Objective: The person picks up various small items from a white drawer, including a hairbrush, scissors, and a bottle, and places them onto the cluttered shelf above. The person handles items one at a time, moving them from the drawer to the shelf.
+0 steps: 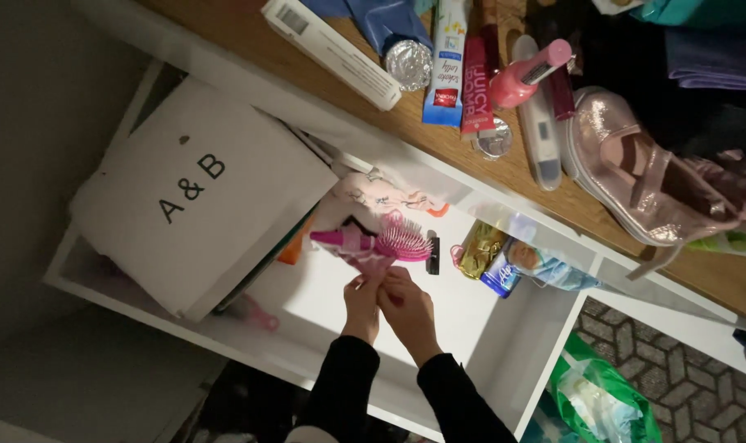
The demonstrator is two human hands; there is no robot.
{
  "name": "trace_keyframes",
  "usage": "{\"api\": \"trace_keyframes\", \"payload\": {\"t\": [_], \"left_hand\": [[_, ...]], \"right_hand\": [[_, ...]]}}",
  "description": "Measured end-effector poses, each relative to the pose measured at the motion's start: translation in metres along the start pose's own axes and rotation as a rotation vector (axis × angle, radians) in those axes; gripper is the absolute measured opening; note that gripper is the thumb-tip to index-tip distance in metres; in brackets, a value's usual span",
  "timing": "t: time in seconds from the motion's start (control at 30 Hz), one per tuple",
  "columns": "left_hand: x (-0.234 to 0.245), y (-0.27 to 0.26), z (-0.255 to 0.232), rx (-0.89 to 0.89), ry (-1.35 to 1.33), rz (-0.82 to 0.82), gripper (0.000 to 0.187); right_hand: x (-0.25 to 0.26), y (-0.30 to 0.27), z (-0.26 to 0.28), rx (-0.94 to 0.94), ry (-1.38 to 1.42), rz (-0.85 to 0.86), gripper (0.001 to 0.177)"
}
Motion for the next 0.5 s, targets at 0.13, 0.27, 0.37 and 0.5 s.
{"api": "trace_keyframes", "payload": {"t": [0.13, 0.27, 0.37, 0.5], "left_hand": [[0.004, -0.051, -0.019, 0.131, 0.030, 0.039, 0.050], [0.036, 0.010, 0.018, 0.051, 0.137, -0.024, 0.048], [0.046, -0.032, -0.016, -0.019, 0.278, -0.061, 0.039], [0.056, -0.084, -0.049, -0.103, 0.518, 0.003, 0.033]], "right_hand": [[-0.012, -0.018, -0.029, -0.139, -0.049, 0.145, 0.033], [-0.002, -0.036, -0.027, -0.295, 0.062, 0.191, 0.037], [-0.001, -0.053, -0.049, -0.400, 0.174, 0.125, 0.025], [0.010, -0.069, -0.032, -0.773, 0.363, 0.135, 0.061]]}}
Point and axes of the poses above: each hand's wrist, its own y-axis towards the middle knuckle, its own x-axis out of the back of the hand, z = x × y, the point moved 8 cm from there along y, towards the middle knuckle, and after that the axes turned 4 degrees about -z, right-handed, at the moved point
